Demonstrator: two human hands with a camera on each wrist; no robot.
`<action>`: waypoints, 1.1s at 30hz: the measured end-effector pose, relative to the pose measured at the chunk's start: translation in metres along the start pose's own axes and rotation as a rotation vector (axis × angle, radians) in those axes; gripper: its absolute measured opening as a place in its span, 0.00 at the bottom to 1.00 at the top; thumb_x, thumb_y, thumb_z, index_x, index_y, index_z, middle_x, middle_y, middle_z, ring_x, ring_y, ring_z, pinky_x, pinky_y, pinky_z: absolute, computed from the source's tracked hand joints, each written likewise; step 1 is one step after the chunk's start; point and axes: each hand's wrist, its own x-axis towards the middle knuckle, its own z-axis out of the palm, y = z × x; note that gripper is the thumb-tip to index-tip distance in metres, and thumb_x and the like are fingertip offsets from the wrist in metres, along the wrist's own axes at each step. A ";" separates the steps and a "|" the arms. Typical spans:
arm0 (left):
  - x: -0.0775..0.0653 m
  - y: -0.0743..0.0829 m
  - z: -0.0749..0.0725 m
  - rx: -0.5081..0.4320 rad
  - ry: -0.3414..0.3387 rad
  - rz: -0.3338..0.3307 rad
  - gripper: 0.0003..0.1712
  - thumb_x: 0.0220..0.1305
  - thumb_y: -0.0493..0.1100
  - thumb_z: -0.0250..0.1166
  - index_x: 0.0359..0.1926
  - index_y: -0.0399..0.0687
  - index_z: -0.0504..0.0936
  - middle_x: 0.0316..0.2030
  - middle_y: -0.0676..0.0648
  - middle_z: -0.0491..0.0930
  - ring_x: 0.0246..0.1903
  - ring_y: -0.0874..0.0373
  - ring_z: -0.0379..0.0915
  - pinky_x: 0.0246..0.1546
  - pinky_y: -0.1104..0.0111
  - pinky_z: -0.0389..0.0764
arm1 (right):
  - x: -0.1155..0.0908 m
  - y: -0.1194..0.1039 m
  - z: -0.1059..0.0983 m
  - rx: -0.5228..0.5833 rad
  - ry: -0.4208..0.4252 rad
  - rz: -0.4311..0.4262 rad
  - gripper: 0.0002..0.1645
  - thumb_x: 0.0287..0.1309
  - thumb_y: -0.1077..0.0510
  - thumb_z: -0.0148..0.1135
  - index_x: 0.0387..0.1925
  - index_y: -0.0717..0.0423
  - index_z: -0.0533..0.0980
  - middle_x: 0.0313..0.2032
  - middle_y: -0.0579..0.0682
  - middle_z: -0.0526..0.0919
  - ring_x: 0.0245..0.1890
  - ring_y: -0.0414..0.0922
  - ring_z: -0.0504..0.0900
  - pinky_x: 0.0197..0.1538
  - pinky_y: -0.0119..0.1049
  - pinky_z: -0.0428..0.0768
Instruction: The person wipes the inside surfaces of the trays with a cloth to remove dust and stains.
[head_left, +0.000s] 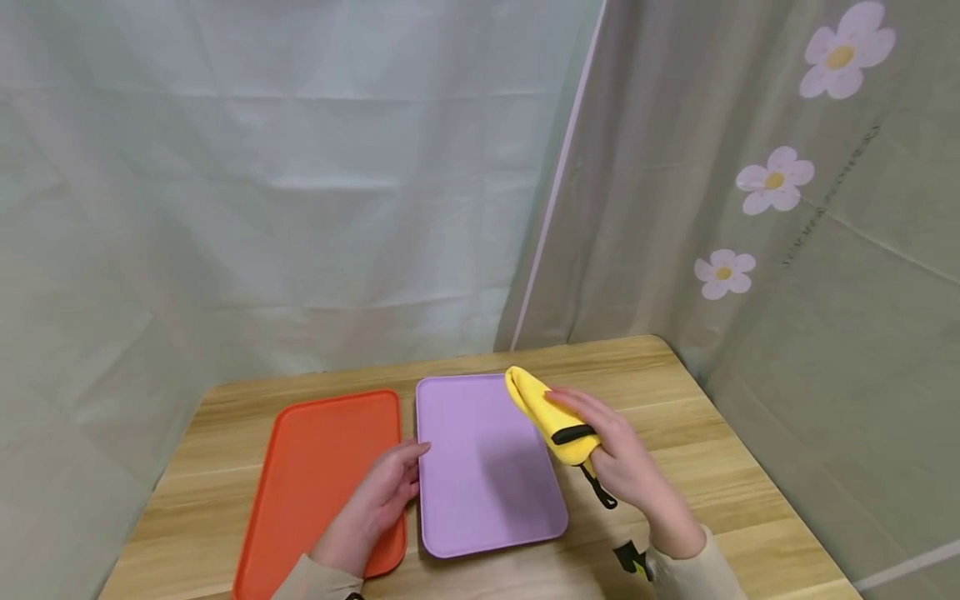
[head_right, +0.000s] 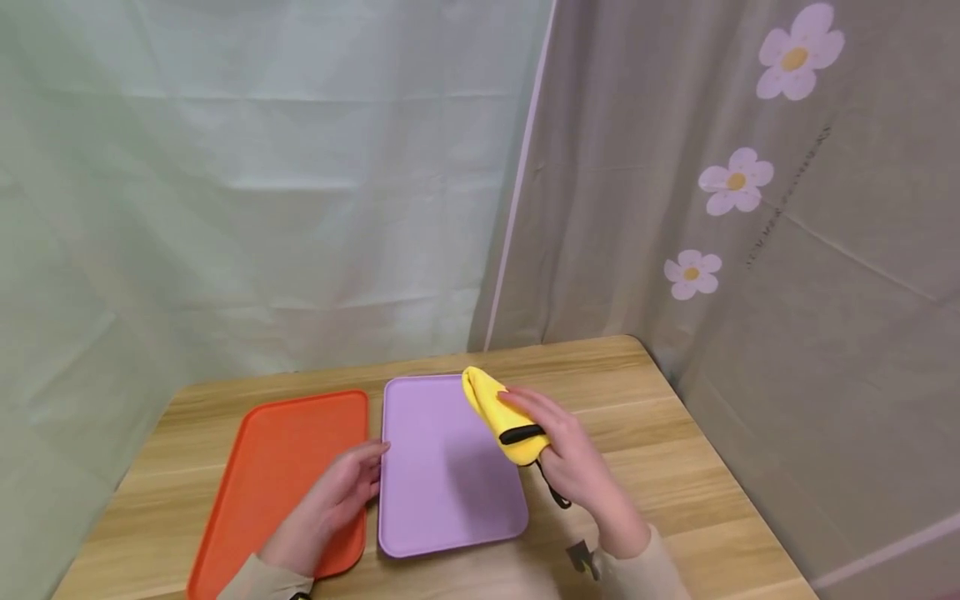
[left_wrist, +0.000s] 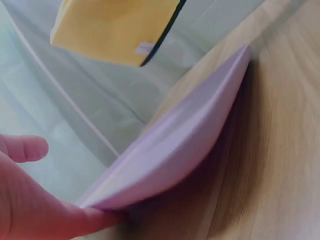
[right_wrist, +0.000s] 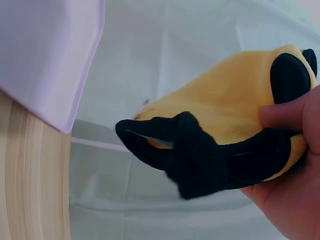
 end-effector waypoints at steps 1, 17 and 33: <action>-0.002 0.002 0.002 -0.003 -0.007 0.010 0.36 0.80 0.41 0.53 0.76 0.21 0.52 0.67 0.30 0.73 0.67 0.42 0.71 0.69 0.52 0.71 | 0.000 0.002 -0.001 -0.001 -0.013 0.005 0.56 0.43 0.86 0.48 0.72 0.46 0.78 0.70 0.52 0.79 0.69 0.57 0.78 0.67 0.63 0.76; -0.029 0.034 0.012 0.299 0.029 0.205 0.50 0.80 0.41 0.58 0.86 0.41 0.33 0.86 0.43 0.28 0.84 0.43 0.19 0.81 0.43 0.28 | -0.013 0.079 -0.027 -0.255 -0.377 0.161 0.57 0.41 0.88 0.39 0.70 0.52 0.80 0.73 0.64 0.72 0.73 0.72 0.67 0.70 0.72 0.67; -0.039 0.058 -0.078 0.894 0.178 0.292 0.53 0.83 0.55 0.58 0.85 0.35 0.34 0.84 0.36 0.24 0.82 0.38 0.15 0.79 0.37 0.31 | -0.033 0.113 -0.034 0.037 -0.803 0.337 0.53 0.64 0.43 0.74 0.84 0.47 0.60 0.83 0.63 0.51 0.81 0.73 0.40 0.74 0.80 0.44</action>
